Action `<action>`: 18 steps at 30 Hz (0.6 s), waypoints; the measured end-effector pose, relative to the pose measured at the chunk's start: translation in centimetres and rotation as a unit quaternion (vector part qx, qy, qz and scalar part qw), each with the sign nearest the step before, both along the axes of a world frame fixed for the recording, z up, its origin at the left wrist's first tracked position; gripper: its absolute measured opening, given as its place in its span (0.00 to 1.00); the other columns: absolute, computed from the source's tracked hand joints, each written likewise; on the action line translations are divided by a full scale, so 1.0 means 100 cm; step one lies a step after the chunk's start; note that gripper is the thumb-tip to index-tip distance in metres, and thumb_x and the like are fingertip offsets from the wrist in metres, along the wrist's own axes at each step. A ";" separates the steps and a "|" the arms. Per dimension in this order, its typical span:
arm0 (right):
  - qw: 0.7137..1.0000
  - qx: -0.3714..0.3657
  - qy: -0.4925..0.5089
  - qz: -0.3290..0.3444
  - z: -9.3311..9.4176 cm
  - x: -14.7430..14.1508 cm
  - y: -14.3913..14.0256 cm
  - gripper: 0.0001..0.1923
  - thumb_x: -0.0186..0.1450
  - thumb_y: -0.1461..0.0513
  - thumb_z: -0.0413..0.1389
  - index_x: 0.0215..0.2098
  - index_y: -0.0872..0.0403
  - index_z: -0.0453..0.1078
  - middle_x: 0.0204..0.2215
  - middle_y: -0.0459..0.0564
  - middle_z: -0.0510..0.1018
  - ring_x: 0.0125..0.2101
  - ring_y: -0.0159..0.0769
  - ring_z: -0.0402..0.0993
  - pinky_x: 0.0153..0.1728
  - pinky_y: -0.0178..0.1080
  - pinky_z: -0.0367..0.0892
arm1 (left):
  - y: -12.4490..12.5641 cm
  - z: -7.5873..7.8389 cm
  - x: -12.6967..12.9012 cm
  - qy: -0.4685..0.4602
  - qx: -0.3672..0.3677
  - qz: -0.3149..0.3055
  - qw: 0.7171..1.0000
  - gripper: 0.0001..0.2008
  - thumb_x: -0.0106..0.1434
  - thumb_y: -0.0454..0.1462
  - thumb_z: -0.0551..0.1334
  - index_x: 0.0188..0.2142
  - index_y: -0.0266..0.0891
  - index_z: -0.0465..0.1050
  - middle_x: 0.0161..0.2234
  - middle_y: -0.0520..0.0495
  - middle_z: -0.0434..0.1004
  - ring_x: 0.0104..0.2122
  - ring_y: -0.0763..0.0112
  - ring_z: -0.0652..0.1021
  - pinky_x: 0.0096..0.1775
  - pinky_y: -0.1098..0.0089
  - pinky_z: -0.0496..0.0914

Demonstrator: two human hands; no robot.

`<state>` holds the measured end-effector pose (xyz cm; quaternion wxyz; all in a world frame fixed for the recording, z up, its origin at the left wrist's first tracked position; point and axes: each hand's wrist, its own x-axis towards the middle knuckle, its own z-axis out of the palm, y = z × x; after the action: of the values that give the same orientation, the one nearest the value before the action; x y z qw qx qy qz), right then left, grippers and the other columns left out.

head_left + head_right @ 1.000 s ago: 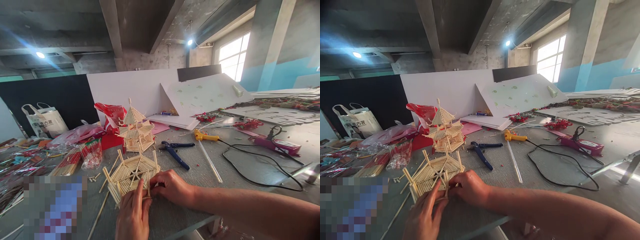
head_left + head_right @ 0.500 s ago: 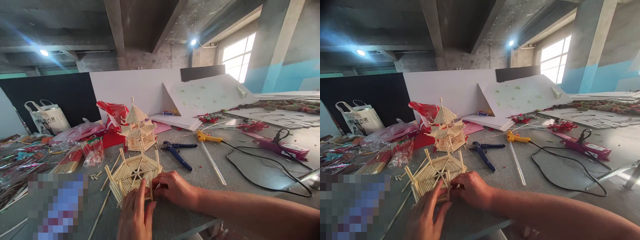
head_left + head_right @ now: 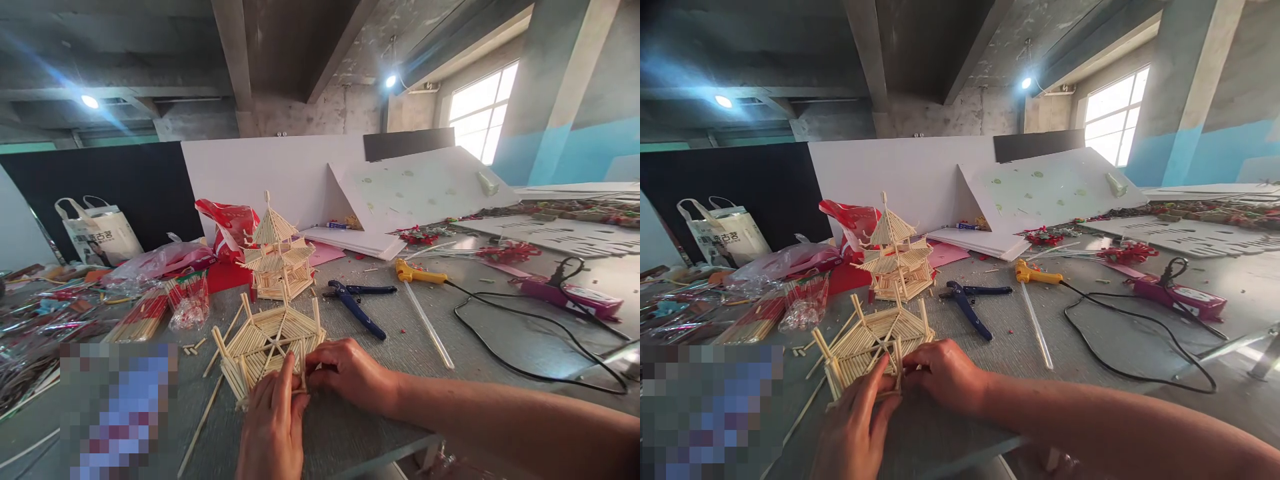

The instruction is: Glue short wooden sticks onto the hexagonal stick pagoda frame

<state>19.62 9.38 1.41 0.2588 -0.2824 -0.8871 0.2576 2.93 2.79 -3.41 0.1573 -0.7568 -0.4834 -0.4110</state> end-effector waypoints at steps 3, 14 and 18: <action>1.000 -0.001 0.008 -0.001 0.000 -0.001 0.000 0.07 0.59 0.67 0.54 0.34 0.54 0.73 0.27 0.44 0.75 0.30 0.27 0.68 0.33 0.26 0.59 | 0.001 -0.001 0.000 -0.002 -0.006 -0.002 1.000 0.20 0.66 0.35 0.50 0.57 0.35 0.54 0.33 0.45 0.77 0.33 0.68 0.78 0.34 0.70 0.74; 1.000 -0.003 -0.002 -0.018 -0.002 -0.001 -0.001 0.06 0.58 0.66 0.54 0.32 0.53 0.73 0.27 0.43 0.75 0.29 0.28 0.68 0.32 0.27 0.59 | 0.004 -0.001 -0.002 0.007 -0.014 -0.002 1.000 0.19 0.66 0.36 0.50 0.56 0.34 0.55 0.33 0.45 0.77 0.32 0.68 0.78 0.34 0.70 0.74; 0.999 0.000 -0.025 -0.034 0.001 0.000 -0.003 0.07 0.57 0.65 0.54 0.33 0.54 0.73 0.28 0.45 0.75 0.28 0.28 0.68 0.31 0.28 0.60 | -0.001 0.000 -0.003 0.020 -0.002 0.009 1.000 0.22 0.65 0.36 0.51 0.58 0.36 0.52 0.38 0.44 0.78 0.37 0.66 0.78 0.36 0.68 0.75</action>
<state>19.63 9.09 1.47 0.2453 -0.3185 -0.8832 0.2417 2.67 2.67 -3.44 0.1685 -0.7609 -0.4877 -0.3934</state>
